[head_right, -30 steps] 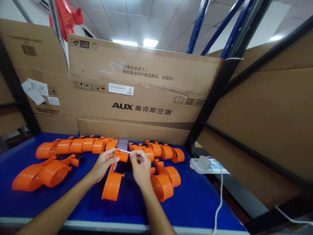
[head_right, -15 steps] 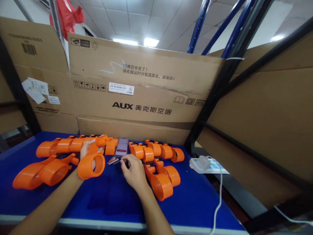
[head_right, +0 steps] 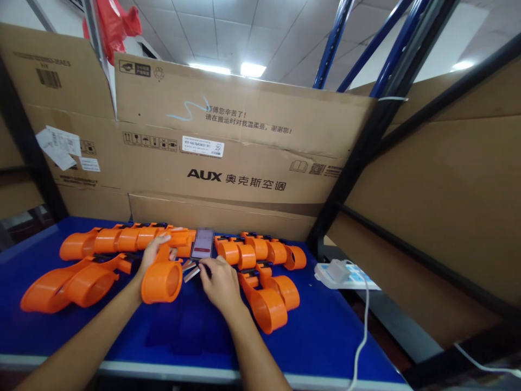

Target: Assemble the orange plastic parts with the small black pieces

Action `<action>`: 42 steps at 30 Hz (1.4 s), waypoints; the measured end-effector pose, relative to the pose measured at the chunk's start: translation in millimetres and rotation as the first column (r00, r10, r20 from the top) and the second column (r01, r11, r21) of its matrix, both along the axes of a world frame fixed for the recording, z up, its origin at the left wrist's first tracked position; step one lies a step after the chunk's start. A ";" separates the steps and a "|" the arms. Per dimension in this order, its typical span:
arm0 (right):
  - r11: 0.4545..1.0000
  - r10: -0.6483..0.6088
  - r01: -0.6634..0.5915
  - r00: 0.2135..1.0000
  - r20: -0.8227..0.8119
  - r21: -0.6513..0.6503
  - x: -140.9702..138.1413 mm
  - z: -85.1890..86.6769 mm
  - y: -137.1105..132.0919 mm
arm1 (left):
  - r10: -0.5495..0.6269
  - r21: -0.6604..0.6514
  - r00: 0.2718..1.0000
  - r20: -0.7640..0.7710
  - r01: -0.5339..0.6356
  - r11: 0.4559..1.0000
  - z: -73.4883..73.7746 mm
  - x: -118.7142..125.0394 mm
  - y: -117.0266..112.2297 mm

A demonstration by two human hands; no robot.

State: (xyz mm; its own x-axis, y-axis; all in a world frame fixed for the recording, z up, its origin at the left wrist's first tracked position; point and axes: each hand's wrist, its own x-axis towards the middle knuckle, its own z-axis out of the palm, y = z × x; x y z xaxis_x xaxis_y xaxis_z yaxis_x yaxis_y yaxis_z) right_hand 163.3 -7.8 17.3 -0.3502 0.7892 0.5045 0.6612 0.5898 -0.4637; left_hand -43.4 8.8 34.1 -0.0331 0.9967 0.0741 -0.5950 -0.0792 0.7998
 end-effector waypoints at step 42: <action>0.868 0.317 -0.470 0.771 -0.552 -0.159 8.0 8.9 -19.4 | 0.535 0.304 -0.291 -0.793 0.572 0.762 1.4 -123.7 -128.7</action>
